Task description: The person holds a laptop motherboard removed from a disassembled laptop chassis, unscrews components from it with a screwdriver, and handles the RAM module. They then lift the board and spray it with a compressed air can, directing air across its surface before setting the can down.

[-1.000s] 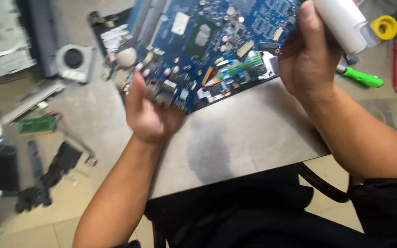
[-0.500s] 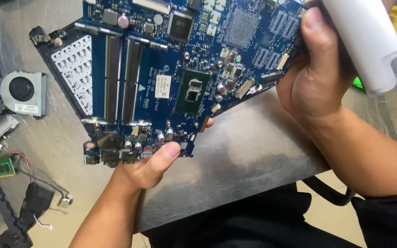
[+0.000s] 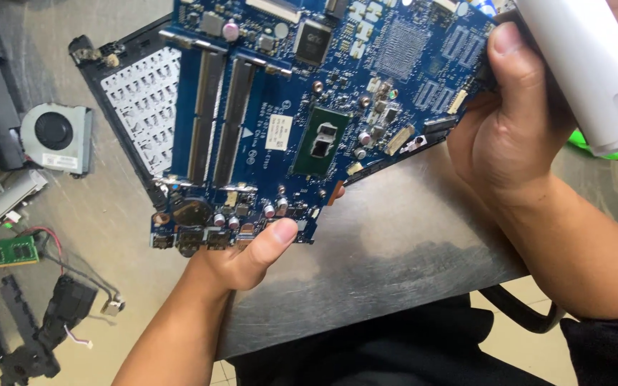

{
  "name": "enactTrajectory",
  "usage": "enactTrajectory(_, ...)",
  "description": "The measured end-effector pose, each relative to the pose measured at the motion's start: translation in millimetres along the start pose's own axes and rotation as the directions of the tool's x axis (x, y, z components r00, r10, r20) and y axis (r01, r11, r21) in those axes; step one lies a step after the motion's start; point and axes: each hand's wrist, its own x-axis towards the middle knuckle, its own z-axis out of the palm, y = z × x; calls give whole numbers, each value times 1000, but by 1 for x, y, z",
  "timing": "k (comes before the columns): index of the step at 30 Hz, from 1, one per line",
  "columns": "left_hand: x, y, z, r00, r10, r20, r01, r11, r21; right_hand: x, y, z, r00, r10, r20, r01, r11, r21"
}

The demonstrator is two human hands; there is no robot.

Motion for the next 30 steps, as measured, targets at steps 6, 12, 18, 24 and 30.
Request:
enactTrajectory(6,1,-2,-1,1000,12,-3,-12,1000,5,4,-1,10,941,-194,277,217,975,-55)
enactTrajectory(12,10,-12,4,837,-175,-519,242,968,64,13,-18,16,918,-67,391,107,991,-80)
enactTrajectory(18,28,-20,-7,649,-208,-732,-239,857,-456,-12,-45,15,985,-102,138,153,881,-447)
enactTrajectory(24,16,-24,-25,972,-123,-200,-155,307,-939,26,-67,-3,84,6,996,570,820,-52)
enactTrajectory(30,14,-23,-40,945,-213,-250,-181,296,-938,27,-51,32,-36,-235,971,726,662,188)
